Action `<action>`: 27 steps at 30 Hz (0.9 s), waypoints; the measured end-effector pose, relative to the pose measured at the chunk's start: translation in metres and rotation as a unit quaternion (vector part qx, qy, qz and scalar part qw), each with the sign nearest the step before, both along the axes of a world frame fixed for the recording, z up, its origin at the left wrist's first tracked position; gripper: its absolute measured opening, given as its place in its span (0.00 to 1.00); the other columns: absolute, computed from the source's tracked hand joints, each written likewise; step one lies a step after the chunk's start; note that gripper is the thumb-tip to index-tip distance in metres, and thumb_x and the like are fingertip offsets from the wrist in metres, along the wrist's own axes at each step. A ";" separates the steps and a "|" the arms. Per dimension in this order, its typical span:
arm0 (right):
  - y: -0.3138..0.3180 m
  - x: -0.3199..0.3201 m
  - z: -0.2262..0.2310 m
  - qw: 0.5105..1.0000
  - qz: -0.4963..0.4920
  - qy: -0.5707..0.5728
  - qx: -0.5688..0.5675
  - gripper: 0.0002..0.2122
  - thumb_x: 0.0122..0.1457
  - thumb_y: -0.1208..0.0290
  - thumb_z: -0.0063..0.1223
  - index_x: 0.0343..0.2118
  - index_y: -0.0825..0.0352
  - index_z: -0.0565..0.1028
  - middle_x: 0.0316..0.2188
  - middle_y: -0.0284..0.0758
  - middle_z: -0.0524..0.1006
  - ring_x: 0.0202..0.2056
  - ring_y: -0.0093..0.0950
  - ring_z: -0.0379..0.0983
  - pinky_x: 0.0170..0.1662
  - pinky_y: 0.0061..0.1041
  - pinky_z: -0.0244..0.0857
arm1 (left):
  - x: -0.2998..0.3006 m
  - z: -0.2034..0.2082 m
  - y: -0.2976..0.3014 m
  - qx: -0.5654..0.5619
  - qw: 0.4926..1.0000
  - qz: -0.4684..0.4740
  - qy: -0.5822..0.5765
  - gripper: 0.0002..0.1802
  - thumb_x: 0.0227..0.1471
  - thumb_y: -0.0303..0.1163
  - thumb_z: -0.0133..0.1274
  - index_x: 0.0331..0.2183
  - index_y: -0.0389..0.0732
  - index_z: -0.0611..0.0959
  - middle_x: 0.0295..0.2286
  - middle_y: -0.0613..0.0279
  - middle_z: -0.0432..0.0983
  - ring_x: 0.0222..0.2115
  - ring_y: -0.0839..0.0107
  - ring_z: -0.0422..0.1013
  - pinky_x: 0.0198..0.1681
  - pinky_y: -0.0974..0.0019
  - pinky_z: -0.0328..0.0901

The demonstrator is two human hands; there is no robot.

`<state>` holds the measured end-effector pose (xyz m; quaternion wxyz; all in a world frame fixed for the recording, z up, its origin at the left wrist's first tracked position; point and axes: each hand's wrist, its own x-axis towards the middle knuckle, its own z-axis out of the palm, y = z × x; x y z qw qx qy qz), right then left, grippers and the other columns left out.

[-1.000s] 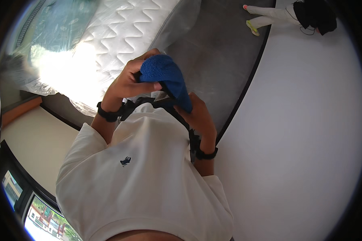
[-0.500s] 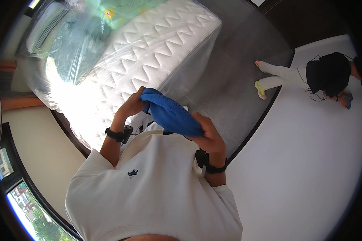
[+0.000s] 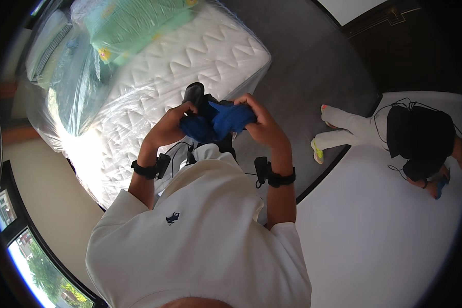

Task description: The person wipes the window sill and frame with a blue and gray cloth, then moves to wipe a dark cabinet door and a clothes drying rack. The actions are continuous wiping motions across multiple surfaces in a bedroom.

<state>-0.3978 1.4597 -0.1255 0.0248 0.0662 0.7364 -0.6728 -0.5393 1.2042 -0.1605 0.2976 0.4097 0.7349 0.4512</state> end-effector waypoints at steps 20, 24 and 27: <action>0.542 -0.254 0.008 0.969 -0.202 0.137 0.023 0.17 0.60 0.74 0.43 0.53 0.64 0.66 0.43 0.34 0.72 0.47 0.27 0.70 0.54 0.27 0.62 | -0.229 -0.038 0.586 -0.006 0.986 -0.062 -0.153 0.35 0.47 0.39 0.70 0.51 0.34 0.72 0.42 0.48 0.79 0.40 0.63 0.74 0.46 0.61 0.68; 0.714 -0.290 0.013 0.963 -0.245 0.048 0.102 0.19 0.58 0.76 0.45 0.54 0.65 0.68 0.43 0.39 0.76 0.43 0.31 0.75 0.50 0.30 0.67 | -0.286 -0.018 0.717 0.000 0.974 0.165 -0.155 0.26 0.50 0.36 0.69 0.48 0.34 0.79 0.34 0.60 0.77 0.35 0.73 0.71 0.42 0.67 0.67; 0.803 -0.291 0.019 0.969 -0.072 -0.115 0.207 0.20 0.56 0.79 0.46 0.53 0.68 0.70 0.40 0.44 0.79 0.39 0.35 0.77 0.48 0.31 0.69 | -0.323 0.009 0.800 0.134 0.942 0.308 -0.029 0.13 0.53 0.33 0.66 0.39 0.39 0.86 0.33 0.63 0.78 0.33 0.72 0.70 0.40 0.71 0.63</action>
